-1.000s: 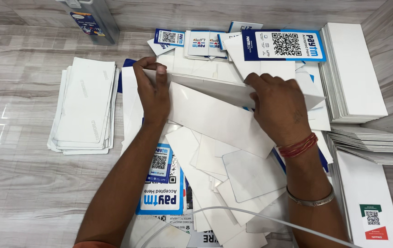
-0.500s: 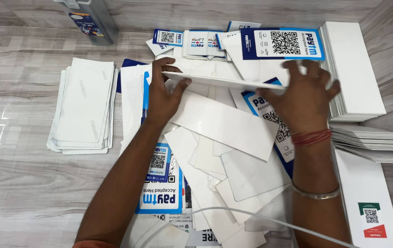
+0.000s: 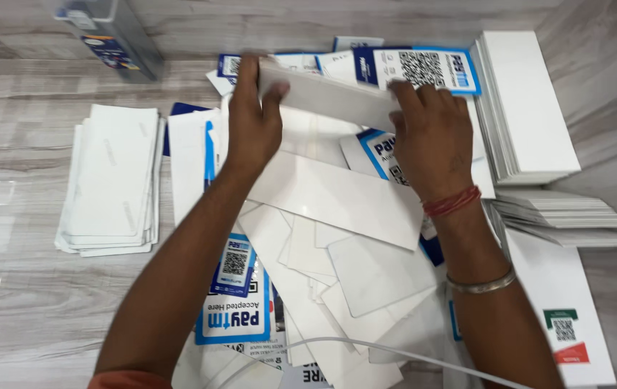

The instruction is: The person repeatedly picks up small white cards with QR codes from a large pile on a table and stacks them into a neat pile. The hands move quickly, sorting and aligning the cards throughout the clip.

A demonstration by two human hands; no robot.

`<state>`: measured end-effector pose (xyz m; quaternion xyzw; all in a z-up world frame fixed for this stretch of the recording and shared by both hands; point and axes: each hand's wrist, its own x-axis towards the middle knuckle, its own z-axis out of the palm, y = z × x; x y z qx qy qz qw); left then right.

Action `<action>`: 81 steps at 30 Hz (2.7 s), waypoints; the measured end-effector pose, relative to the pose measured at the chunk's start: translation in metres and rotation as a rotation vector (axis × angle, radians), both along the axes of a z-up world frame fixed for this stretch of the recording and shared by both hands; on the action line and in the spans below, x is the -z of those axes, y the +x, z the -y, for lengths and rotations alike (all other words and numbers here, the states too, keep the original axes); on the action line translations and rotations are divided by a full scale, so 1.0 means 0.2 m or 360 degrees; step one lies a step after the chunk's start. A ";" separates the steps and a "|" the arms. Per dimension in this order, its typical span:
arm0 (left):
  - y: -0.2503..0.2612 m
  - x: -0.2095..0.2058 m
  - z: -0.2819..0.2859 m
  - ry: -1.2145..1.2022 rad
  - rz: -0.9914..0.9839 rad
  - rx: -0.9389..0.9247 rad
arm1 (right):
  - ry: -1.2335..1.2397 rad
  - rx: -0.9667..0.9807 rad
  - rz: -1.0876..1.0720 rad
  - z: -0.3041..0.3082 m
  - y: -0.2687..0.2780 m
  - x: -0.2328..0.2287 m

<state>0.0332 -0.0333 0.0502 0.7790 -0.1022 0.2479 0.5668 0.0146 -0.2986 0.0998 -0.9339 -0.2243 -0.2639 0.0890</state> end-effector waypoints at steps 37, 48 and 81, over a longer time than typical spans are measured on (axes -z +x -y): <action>0.38 0.25 1.75 -0.0169 -0.0444 0.0651 | -0.0327 0.0742 -0.0781 0.91 0.10 0.11; 0.34 0.12 1.37 0.0193 -0.0349 0.0796 | -0.0291 0.0522 -0.0690 0.71 -0.11 -0.10; -0.24 0.16 -0.23 0.0095 -0.0799 -0.0577 | -0.0370 0.0169 -0.0434 -0.40 -0.13 0.24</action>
